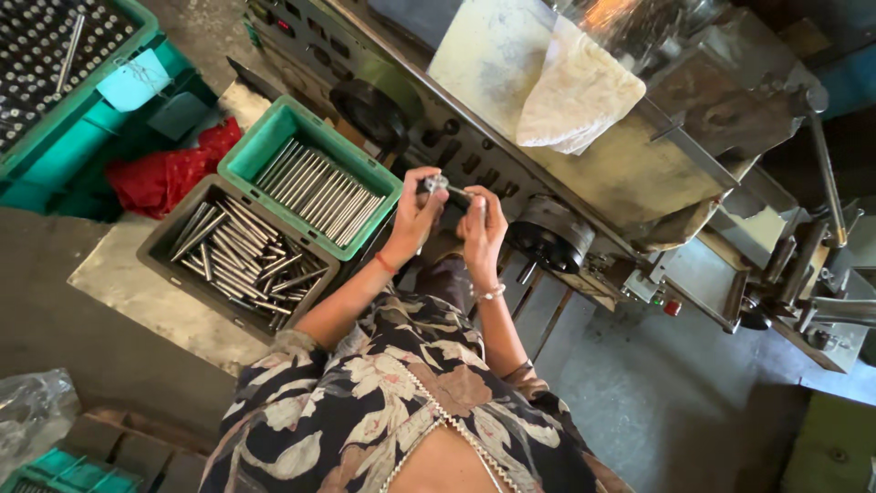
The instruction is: The person repeatedly picks up metal rods from a green bin, inserts them into a grinding machine, and operates a lever to process them. After each cycle, the person removes the rod and places it into a second green bin. The process is repeated continuously throughout the clip.
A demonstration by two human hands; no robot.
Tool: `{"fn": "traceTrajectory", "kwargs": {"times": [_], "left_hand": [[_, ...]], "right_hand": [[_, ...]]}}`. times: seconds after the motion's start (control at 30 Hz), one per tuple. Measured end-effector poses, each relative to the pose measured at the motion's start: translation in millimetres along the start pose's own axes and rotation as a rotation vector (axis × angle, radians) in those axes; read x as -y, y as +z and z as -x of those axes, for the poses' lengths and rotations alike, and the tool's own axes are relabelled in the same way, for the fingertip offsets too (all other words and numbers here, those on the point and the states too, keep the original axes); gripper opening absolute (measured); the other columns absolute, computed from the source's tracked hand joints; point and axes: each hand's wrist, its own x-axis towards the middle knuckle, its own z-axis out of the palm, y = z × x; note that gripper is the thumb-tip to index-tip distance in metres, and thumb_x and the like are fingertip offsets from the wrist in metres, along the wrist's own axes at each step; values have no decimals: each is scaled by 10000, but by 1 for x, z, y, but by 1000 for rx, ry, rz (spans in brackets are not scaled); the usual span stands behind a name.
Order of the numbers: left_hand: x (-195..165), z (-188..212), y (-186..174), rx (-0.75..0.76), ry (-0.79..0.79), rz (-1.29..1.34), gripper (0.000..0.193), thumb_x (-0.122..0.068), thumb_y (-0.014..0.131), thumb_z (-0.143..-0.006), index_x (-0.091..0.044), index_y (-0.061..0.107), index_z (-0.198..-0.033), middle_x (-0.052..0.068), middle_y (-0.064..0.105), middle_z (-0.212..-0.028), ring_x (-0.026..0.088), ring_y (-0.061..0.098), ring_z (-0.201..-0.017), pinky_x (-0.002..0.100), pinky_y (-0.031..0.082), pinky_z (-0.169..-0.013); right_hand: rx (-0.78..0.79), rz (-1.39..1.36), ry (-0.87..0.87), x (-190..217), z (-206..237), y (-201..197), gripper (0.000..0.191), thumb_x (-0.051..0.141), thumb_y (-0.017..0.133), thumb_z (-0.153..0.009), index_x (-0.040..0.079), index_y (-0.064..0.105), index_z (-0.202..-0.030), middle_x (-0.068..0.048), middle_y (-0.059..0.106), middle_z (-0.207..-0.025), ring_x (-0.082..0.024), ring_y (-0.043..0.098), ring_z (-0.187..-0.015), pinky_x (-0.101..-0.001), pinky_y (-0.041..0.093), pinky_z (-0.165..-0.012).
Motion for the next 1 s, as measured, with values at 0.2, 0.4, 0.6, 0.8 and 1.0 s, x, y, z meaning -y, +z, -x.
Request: {"fn": "traceTrajectory", "kwargs": {"times": [0.2,0.4,0.6,0.8,1.0], "left_hand": [[-19,-7,-33,529,570,-943,509,-340,860,-860,-49,602,-1188,99,686,-743,213,624,-560,325,484,-517],[-20,-19,-15,236,373,-672,326,-279,818,-973,-88,613,-1141,32,611,-757,136,580,-602,285,474,-562],[-21,-27,-8,191,-550,-21,243,-239,821,-888,-136,608,-942,-59,412,-585,36,321,-404,237,201,-362],[-32,-16,9,208,-655,-14,210,-227,787,-899,-133,600,-907,-43,453,-585,48,361,-395,246,202,-357],[-36,15,29,128,-90,-214,231,-182,824,-912,-80,630,-985,-90,528,-771,4,456,-686,196,361,-568]], "right_hand": [[242,-425,862,-20,-13,-48,379,494,557,-1043,175,564,-838,87,284,-522,-71,215,-392,-273,216,-394],[130,-250,421,-29,-3,-45,387,454,527,-1073,121,565,-879,73,359,-624,-64,313,-496,-259,274,-475],[235,890,-686,-6,-9,-53,258,311,586,-1113,60,595,-1058,-68,612,-799,-254,610,-684,-353,492,-600],[327,990,-980,2,-25,-61,283,333,663,-1031,60,588,-1014,-99,598,-749,-321,608,-631,-428,485,-568],[518,984,-1123,26,-33,-71,311,382,630,-999,76,578,-993,-88,548,-713,-321,576,-604,-438,456,-542]]}}
